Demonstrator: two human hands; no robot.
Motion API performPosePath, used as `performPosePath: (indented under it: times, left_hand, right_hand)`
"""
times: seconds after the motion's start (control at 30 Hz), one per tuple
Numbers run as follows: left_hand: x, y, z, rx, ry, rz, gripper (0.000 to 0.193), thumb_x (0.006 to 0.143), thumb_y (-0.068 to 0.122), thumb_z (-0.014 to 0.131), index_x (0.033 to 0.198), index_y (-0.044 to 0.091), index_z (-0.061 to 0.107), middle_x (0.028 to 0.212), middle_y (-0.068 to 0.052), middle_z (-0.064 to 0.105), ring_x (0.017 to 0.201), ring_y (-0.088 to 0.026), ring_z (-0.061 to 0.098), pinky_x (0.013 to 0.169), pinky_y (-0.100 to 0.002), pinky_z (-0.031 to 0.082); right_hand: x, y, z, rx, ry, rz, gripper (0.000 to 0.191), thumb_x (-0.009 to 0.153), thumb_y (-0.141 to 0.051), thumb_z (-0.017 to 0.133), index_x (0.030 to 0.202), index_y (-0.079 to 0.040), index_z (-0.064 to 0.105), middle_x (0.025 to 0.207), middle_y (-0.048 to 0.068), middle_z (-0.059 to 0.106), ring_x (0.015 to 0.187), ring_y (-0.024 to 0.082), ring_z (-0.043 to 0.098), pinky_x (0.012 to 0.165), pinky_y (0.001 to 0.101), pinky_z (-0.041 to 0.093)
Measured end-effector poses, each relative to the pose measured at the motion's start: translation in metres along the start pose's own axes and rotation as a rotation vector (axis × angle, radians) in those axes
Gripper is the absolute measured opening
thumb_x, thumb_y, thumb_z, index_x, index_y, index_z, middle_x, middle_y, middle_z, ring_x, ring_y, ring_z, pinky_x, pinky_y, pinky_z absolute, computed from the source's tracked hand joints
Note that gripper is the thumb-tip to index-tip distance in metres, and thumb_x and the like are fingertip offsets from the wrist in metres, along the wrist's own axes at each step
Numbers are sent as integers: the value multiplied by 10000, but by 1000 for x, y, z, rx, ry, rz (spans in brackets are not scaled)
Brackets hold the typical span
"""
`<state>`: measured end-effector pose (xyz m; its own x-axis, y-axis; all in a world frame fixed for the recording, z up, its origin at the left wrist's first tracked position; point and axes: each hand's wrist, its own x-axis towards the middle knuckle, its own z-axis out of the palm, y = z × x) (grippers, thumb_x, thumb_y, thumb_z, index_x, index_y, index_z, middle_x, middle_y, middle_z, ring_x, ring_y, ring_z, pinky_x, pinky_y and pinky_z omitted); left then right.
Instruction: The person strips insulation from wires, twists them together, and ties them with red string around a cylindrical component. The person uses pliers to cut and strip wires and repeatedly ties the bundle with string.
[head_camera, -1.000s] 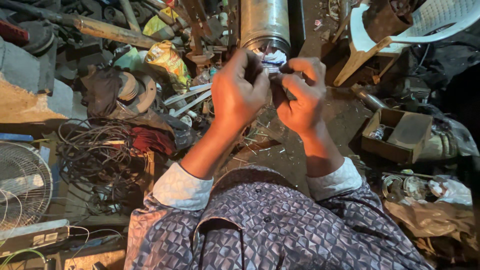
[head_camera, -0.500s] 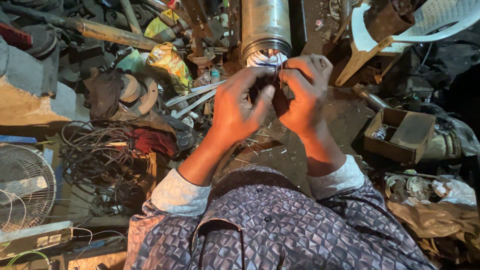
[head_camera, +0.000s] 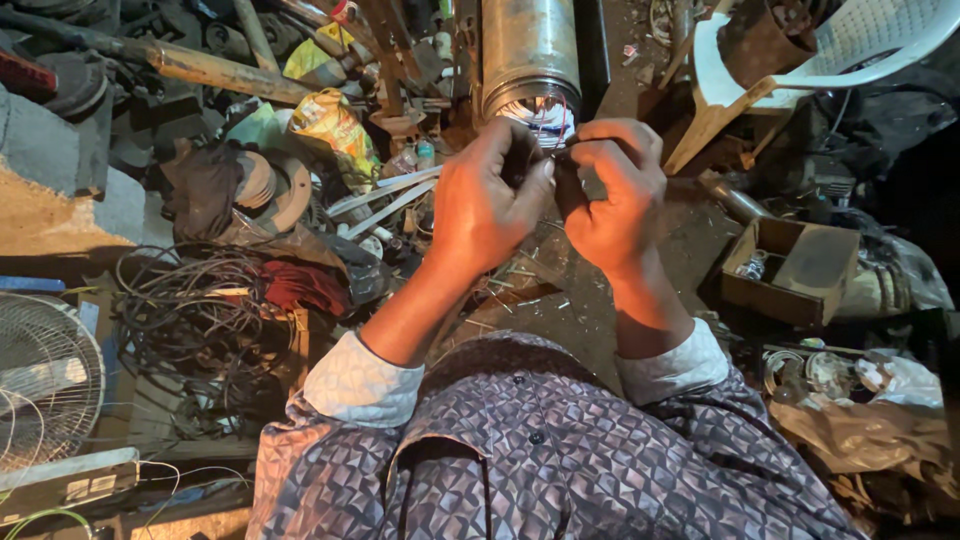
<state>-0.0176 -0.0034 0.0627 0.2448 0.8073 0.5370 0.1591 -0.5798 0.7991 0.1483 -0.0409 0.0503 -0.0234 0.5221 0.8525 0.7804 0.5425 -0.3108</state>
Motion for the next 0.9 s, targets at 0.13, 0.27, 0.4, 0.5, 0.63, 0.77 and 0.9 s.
performPosePath:
  times: [0.13,0.27,0.4,0.5,0.63,0.77,0.9]
  left_hand:
    - [-2,-3,7,205,104,101,202,887,148,760,1017,77,623,891,-135,709,800,-360,706,680,-426,536]
    - [-10,-4,7,199,130,225,236,887,92,727,1098,75,623,983,-164,699,854,-381,693,715,-416,544]
    - [-16,-7,-1,-77,4,140,276,923,29,638,1196,52,604,956,-128,695,836,-239,712,799,-343,580]
    - [-18,-9,-6,-394,-83,3,299,988,22,593,1287,33,593,981,-100,702,848,-130,632,793,-307,547]
    - [-11,-8,-7,-371,-88,-10,225,1071,35,571,1285,38,640,970,-66,721,855,-105,668,788,-313,579]
    - [-2,-2,-7,-121,16,181,195,995,34,670,1188,50,643,1013,-102,726,902,-215,737,803,-323,590]
    - [4,3,-13,64,41,272,200,913,29,745,1093,43,658,993,-145,659,886,-303,705,767,-345,549]
  right_hand:
    - [2,-4,-1,12,34,-60,183,883,56,781,1005,-39,685,1111,100,675,1068,323,617,974,402,471]
    - [10,-8,3,-36,51,-137,152,886,20,790,1000,-42,712,1063,88,662,1011,291,622,1029,453,427]
    - [15,-11,3,-34,45,-118,151,885,-20,819,1006,-47,733,1062,94,656,989,312,593,993,437,404]
    - [16,-10,4,-45,40,-109,162,847,-18,834,971,-48,734,1047,92,658,965,303,594,942,421,393]
    - [17,-7,4,-105,50,-131,180,833,10,830,981,-54,749,1078,81,668,1012,300,593,974,418,399]
    - [15,-3,1,-112,30,-164,176,797,10,836,935,-58,751,1031,77,661,960,292,592,944,436,385]
    - [16,0,1,-116,27,-194,182,785,32,824,928,-56,753,1020,72,658,947,292,584,949,443,387]
